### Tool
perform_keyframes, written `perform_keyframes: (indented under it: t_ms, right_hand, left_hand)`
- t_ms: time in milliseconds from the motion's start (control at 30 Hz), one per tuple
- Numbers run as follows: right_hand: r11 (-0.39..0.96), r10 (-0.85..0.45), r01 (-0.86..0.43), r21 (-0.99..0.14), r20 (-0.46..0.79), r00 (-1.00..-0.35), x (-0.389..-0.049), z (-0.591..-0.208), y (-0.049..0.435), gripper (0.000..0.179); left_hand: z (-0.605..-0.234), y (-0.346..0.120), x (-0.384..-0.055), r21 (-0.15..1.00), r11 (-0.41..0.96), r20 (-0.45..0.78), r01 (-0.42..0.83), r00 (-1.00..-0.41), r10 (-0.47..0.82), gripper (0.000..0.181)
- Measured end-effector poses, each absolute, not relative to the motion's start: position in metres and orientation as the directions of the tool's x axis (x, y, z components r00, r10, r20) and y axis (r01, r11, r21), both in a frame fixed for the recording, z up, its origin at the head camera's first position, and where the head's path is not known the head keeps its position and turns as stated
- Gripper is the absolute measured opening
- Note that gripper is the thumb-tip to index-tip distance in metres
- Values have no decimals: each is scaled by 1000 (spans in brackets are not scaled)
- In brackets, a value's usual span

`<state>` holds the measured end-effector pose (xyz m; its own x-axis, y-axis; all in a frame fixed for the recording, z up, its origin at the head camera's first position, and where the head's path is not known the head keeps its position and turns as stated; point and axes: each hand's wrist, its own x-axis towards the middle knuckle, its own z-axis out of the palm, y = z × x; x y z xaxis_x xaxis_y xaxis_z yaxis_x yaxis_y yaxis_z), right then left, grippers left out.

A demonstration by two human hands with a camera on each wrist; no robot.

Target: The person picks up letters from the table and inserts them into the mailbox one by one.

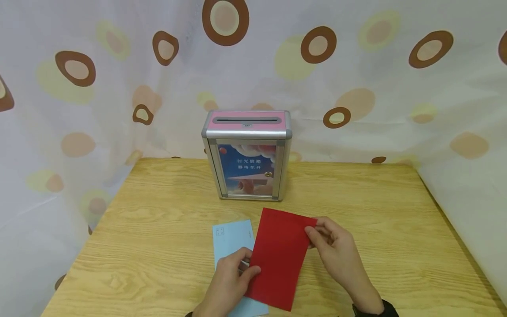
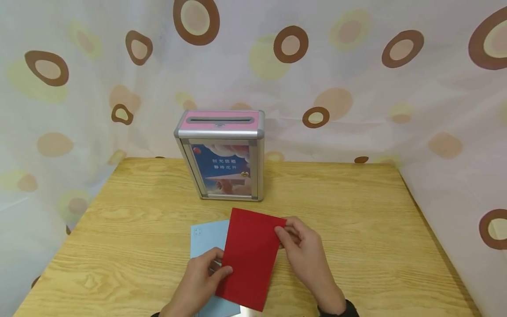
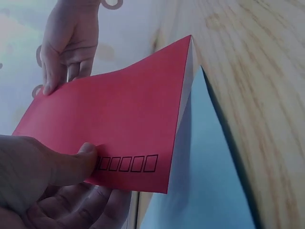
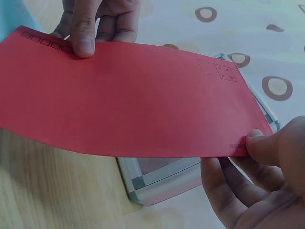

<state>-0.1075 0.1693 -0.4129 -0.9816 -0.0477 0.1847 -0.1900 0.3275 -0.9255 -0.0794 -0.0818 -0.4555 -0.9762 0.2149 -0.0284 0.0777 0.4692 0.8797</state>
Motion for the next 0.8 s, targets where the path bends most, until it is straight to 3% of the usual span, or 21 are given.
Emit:
perform_keyframes:
  t_ms: [500, 800]
  right_hand:
    - [428, -47, -341, -837, 356, -933, -113, -393, 172, 4]
    - [419, -123, -386, -822, 369, -921, -114, -382, 161, 5]
  left_hand:
    - [-446, -79, -86, 890, 442, 7, 113, -973, 233, 16]
    - [-435, -88, -94, 887, 436, 75, 152, -979, 190, 17]
